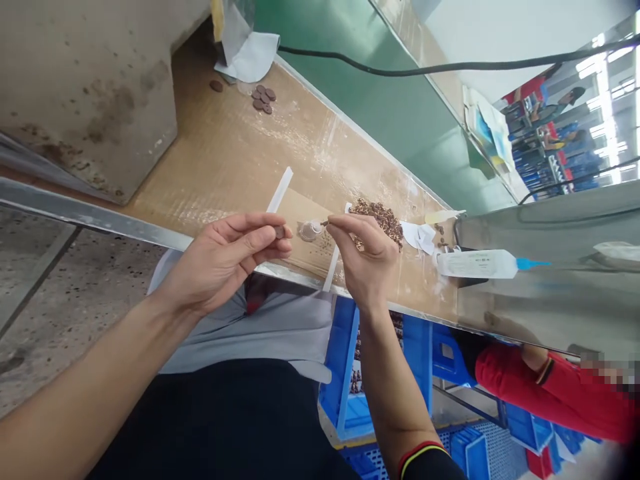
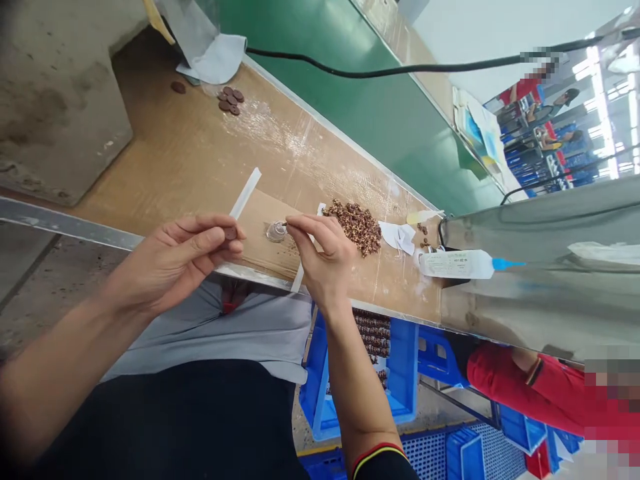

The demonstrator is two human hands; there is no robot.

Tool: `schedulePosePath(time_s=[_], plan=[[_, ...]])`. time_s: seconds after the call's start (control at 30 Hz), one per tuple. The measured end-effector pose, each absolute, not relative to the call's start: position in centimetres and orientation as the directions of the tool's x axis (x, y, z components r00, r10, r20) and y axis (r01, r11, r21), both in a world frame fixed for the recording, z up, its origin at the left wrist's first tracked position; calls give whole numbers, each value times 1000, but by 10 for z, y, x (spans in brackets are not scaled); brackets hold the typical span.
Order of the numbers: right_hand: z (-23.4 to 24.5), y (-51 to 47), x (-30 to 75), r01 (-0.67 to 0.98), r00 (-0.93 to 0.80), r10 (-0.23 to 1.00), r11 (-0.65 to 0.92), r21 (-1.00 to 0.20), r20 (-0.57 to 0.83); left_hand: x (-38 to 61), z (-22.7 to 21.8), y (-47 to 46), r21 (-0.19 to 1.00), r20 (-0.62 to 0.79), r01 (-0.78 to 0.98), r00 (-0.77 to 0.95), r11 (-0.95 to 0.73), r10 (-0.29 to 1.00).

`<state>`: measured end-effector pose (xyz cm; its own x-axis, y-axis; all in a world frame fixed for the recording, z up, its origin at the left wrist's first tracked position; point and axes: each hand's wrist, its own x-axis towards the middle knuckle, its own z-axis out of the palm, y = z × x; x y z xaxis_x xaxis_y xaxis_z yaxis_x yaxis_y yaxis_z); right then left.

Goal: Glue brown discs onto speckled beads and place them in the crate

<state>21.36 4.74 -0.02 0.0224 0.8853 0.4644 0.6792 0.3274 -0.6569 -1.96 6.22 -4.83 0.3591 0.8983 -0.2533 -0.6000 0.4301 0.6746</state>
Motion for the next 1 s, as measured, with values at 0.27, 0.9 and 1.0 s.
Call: schedulePosePath(time_s=[0.27,0.9,1.0], plan=[[-7,49,217,737,-111,856,412,-536,505,-19,-49,62,646,-213,-631,392,430,895],[-10,50,218,789,-169,841,429,-441,515,-18,-47,61,655,-228,-621,380,430,896],[-10,51,217,785,-173,831,441,-436,529,-18,-47,61,660,-230,-617,378,429,897]])
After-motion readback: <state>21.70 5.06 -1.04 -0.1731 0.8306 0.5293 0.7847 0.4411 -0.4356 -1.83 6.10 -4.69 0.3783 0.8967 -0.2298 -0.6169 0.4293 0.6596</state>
